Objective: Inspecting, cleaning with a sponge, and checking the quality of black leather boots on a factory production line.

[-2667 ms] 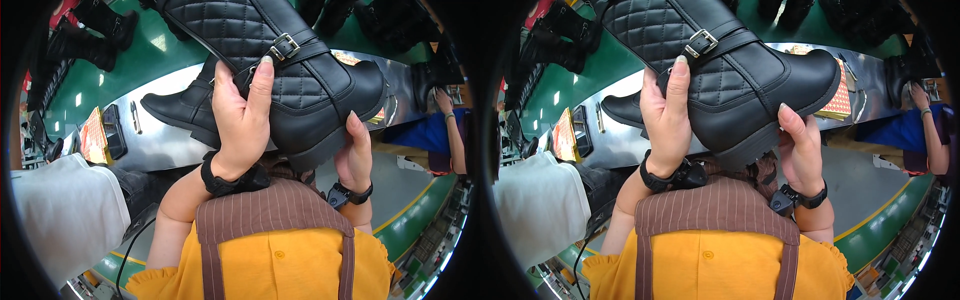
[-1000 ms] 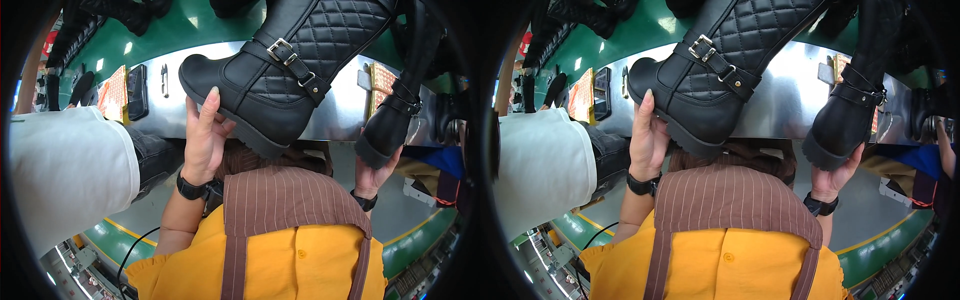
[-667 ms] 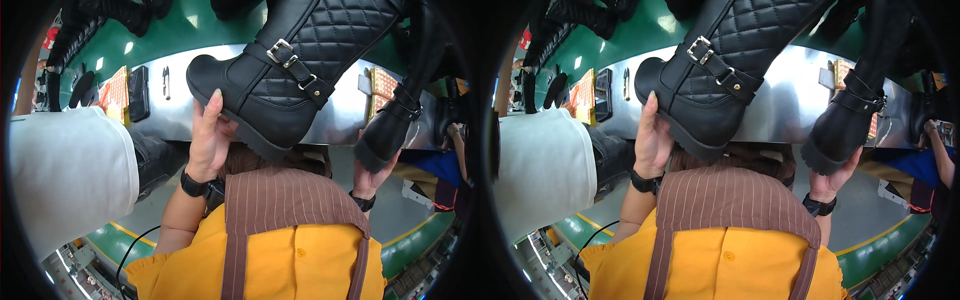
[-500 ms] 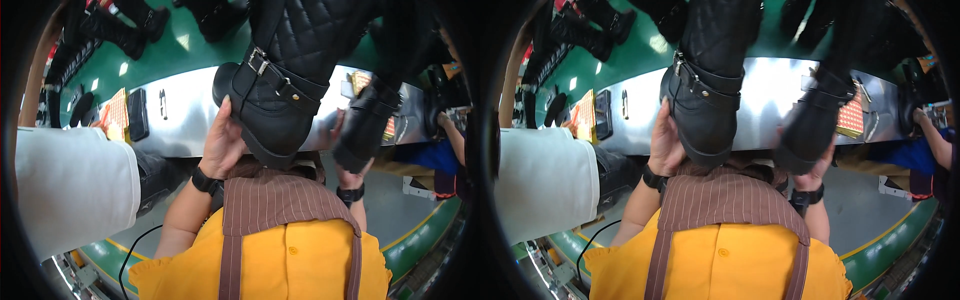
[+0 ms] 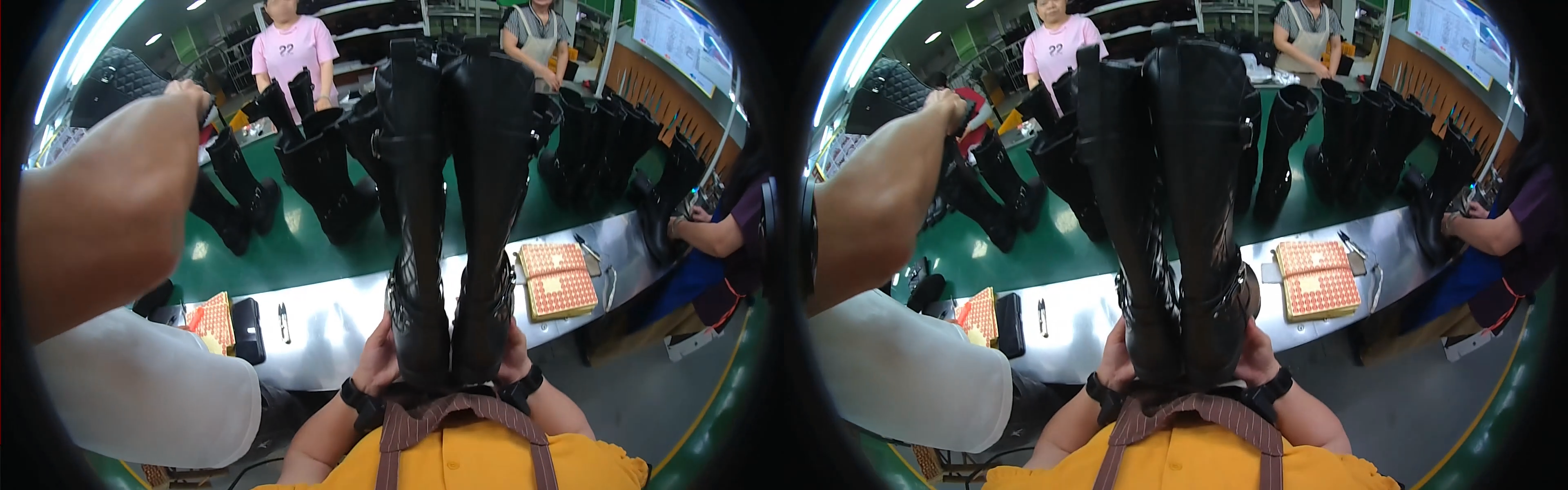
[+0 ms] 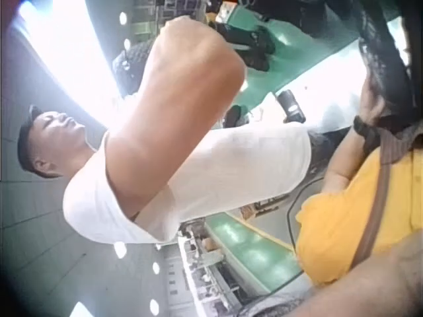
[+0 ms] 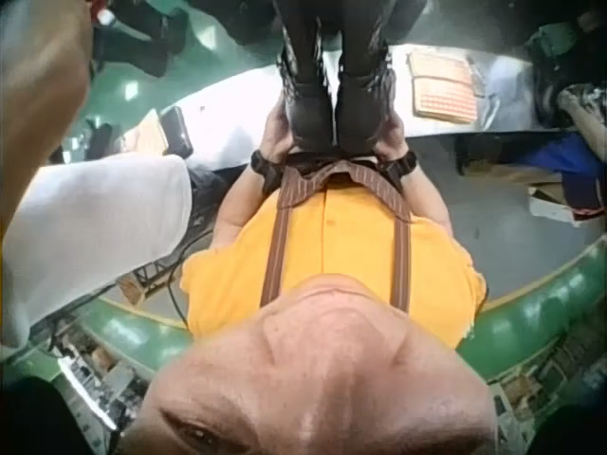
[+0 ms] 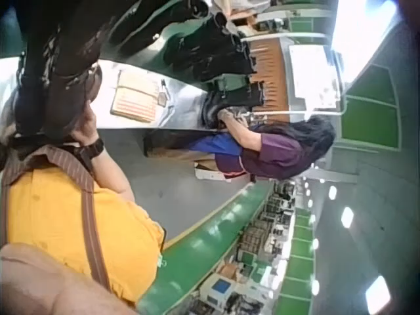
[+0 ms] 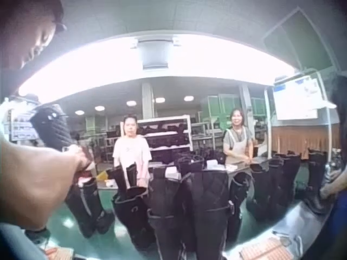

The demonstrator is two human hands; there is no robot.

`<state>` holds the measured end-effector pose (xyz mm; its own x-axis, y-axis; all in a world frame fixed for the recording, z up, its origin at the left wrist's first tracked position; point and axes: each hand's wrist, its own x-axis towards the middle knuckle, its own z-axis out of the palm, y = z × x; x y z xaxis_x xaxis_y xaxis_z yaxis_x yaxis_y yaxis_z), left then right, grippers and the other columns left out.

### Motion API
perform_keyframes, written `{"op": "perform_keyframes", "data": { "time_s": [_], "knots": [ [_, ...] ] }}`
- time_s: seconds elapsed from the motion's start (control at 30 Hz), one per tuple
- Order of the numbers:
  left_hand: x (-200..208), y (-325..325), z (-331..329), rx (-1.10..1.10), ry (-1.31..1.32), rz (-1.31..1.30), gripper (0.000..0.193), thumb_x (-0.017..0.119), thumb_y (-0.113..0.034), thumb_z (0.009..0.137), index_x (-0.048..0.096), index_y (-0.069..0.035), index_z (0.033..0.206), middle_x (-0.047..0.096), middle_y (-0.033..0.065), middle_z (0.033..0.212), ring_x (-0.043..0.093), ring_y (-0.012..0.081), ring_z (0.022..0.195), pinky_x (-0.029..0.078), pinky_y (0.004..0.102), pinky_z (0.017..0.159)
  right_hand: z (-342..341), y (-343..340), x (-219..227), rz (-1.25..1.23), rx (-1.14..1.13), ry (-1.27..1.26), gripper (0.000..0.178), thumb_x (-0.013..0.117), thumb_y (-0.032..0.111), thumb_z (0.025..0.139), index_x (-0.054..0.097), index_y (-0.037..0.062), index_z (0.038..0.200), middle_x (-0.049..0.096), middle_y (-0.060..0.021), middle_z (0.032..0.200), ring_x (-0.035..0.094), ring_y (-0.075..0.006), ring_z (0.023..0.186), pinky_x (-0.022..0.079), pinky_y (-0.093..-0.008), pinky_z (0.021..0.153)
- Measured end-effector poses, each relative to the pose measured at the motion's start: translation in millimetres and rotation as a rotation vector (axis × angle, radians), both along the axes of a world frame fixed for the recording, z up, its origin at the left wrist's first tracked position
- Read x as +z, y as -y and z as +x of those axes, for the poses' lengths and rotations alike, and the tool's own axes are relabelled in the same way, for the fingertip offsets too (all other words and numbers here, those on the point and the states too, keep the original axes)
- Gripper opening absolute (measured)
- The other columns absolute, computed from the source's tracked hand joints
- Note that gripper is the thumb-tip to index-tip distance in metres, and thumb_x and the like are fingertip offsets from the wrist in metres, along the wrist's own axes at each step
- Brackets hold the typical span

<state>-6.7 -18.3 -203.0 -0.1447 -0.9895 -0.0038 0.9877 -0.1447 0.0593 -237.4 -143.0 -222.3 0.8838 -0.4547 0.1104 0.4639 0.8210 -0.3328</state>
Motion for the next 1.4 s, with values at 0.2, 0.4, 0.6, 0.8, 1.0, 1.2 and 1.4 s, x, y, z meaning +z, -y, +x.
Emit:
{"op": "perform_keyframes", "data": {
  "time_s": [0.2,0.4,0.6,0.8,1.0,1.2,1.4],
  "knots": [
    [-1,-4,37,0.174,0.252,-0.048,0.048,0.040,-0.038,0.108,0.046,-0.009,0.146,0.054,0.0128,0.145,0.051,0.0286,0.135,0.038,0.0488,0.117,4,3,-5,0.048,0.002,-0.110,0.075,0.062,0.052,0.095,0.041,0.0063,0.150,0.048,-0.0154,0.150,0.049,-0.0333,0.135,0.034,-0.0503,0.117],
    [13,21,21,0.100,0.084,-0.085,0.049,0.044,-0.041,0.107,0.050,-0.008,0.143,0.057,0.0134,0.142,0.055,0.0281,0.131,0.041,0.0459,0.114,16,10,5,-0.062,0.083,-0.115,0.072,0.064,0.048,0.095,0.040,0.0081,0.151,0.049,-0.0113,0.150,0.045,-0.0289,0.139,0.031,-0.0486,0.119],
    [42,44,2,0.170,0.129,-0.042,0.044,0.054,-0.035,0.104,0.055,-0.005,0.136,0.063,0.0115,0.131,0.062,0.0244,0.118,0.049,0.0393,0.106,21,12,7,-0.680,-0.256,-0.824,0.110,0.088,0.031,0.077,0.018,0.0014,0.157,0.037,-0.0168,0.149,0.047,-0.0293,0.130,0.039,-0.0460,0.110],
    [50,45,-3,0.210,0.091,-0.029,0.038,0.055,-0.027,0.104,0.056,-0.003,0.134,0.065,0.0103,0.127,0.063,0.0227,0.115,0.050,0.0375,0.103,-2,32,119,-1.725,-1.052,-0.689,0.143,0.097,0.045,0.055,0.008,0.0031,0.159,0.020,-0.0227,0.160,0.027,-0.0375,0.147,0.028,-0.0489,0.117],
    [22,54,-10,0.237,0.816,-0.032,0.036,0.055,-0.025,0.104,0.057,-0.002,0.131,0.066,0.0096,0.124,0.067,0.0209,0.108,0.054,0.0352,0.099,-19,92,277,-2.216,-0.882,-0.558,0.137,0.098,0.034,0.053,0.017,-0.0004,0.158,0.024,-0.0251,0.162,0.024,-0.0394,0.151,0.021,-0.0471,0.121],
    [0,55,-2,0.004,0.820,-0.146,0.039,0.052,-0.029,0.103,0.057,-0.003,0.132,0.066,0.0117,0.128,0.070,0.0178,0.106,0.056,0.0338,0.099,23,107,317,-1.971,-0.295,-0.554,0.120,0.092,0.015,0.059,0.024,-0.0009,0.157,0.043,-0.0197,0.152,0.052,-0.0256,0.124,0.038,-0.0387,0.109],
    [-4,65,20,-0.370,0.176,0.016,0.046,0.053,-0.031,0.103,0.049,-0.004,0.141,0.065,0.0132,0.129,0.069,0.0189,0.110,0.056,0.0341,0.099,35,122,347,-2.201,-0.076,-0.480,0.069,0.087,0.013,0.057,0.063,0.0016,0.121,0.068,-0.0127,0.113,0.066,-0.0213,0.104,0.050,-0.0292,0.091]
  ]
}}
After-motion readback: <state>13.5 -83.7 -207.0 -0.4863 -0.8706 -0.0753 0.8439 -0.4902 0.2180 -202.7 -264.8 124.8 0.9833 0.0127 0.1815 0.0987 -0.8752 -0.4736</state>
